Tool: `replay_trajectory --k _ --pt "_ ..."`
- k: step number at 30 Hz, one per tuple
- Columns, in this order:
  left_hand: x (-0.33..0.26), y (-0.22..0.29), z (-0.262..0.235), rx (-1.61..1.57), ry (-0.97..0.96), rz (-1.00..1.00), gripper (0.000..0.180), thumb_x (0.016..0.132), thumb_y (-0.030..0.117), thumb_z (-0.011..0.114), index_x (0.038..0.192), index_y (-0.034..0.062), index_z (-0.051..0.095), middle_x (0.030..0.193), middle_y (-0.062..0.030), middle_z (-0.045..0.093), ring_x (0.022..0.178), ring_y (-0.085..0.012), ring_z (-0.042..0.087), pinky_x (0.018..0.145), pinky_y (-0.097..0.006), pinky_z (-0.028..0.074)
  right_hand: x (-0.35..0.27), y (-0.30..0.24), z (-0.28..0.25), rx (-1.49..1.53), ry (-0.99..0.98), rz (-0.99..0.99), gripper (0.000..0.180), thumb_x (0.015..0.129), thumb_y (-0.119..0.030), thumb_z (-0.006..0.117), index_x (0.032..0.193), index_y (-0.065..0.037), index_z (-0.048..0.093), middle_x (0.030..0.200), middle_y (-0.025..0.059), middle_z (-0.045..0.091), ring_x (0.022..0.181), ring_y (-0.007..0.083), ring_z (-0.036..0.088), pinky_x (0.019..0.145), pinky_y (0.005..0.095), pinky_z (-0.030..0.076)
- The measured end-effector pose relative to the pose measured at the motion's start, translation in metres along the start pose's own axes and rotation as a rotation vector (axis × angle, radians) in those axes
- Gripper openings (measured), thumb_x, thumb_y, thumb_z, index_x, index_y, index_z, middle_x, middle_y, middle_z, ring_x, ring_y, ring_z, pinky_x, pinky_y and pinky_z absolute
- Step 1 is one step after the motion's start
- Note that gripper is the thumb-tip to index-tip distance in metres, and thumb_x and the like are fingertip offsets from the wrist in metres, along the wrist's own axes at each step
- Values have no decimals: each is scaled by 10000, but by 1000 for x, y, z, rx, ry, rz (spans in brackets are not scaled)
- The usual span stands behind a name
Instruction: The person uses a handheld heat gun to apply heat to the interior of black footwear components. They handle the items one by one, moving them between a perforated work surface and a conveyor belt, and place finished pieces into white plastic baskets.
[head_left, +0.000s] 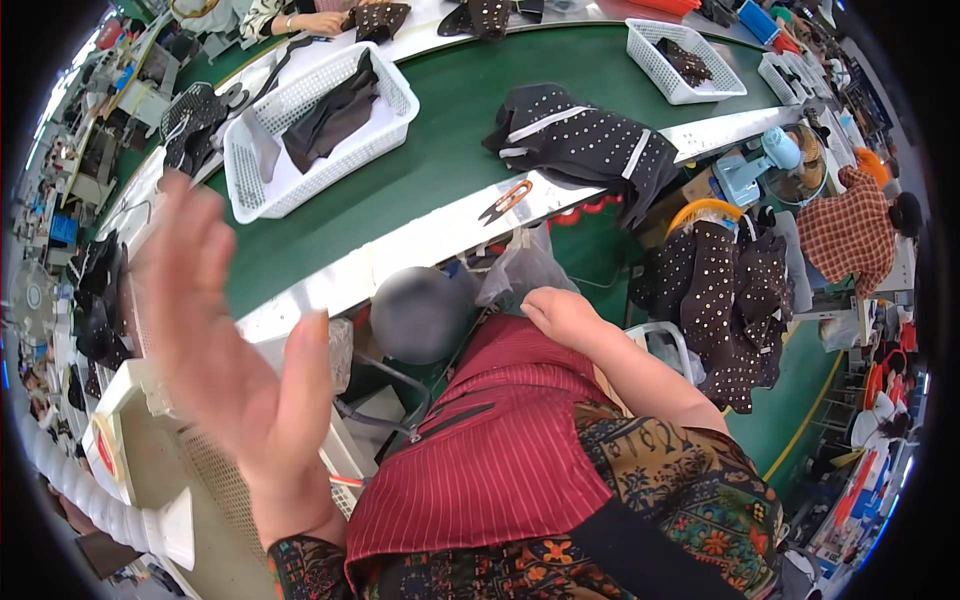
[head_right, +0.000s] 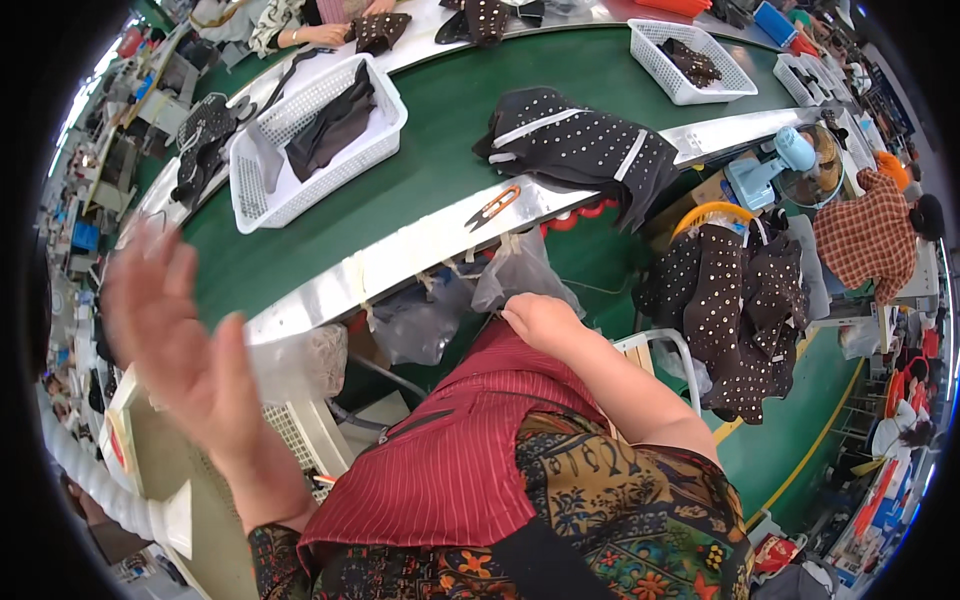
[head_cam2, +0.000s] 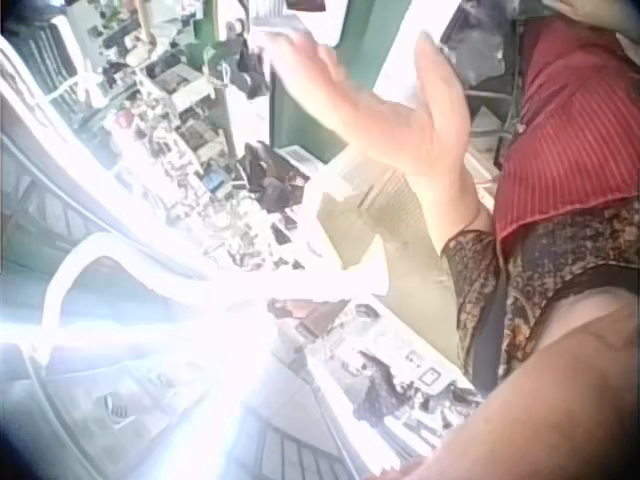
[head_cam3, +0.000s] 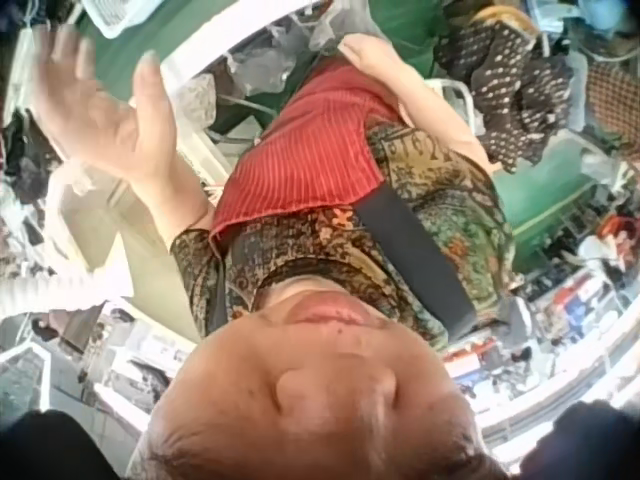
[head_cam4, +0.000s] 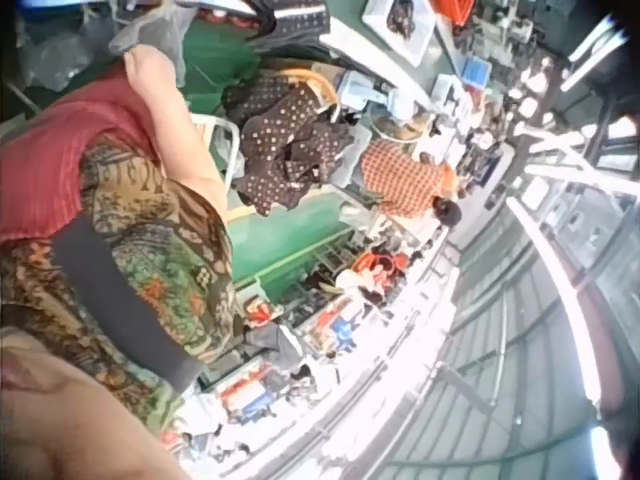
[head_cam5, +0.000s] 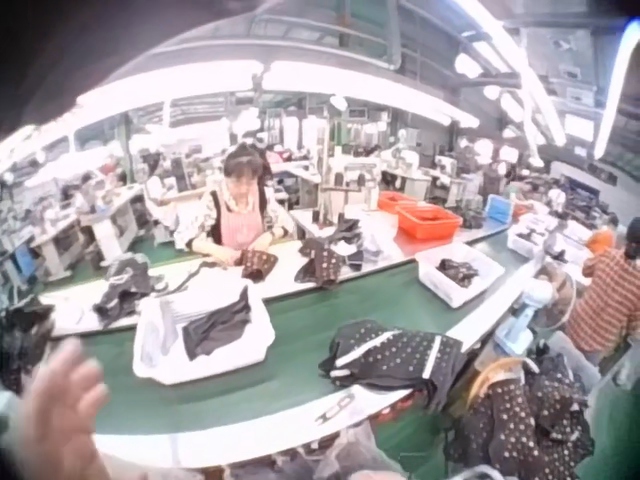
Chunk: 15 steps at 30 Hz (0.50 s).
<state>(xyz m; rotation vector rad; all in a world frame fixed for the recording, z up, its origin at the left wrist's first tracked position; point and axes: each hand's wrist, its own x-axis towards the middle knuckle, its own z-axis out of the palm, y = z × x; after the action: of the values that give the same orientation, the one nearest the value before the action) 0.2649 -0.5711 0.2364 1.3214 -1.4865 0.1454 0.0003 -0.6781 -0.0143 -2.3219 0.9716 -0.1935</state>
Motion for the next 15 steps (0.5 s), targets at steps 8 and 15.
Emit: replay_trajectory --k 8,15 --pt "-135 -86 -2 234 -185 -655 402 825 -23 548 1224 13 510 1292 -143 495 1117 -243 538 910 -338 436 91 67 -106 29 457 64 174 847 -211 563 892 -54 623 873 146 608 831 337 592 735 405 478" --pt "-161 -97 52 168 -80 -1065 272 849 -15 545 1118 -7 583 1059 -122 618 945 -190 610 827 -304 470 180 255 -244 -166 876 365 427 775 -205 641 1123 15 526 1103 237 544 1011 378 544 872 408 454"
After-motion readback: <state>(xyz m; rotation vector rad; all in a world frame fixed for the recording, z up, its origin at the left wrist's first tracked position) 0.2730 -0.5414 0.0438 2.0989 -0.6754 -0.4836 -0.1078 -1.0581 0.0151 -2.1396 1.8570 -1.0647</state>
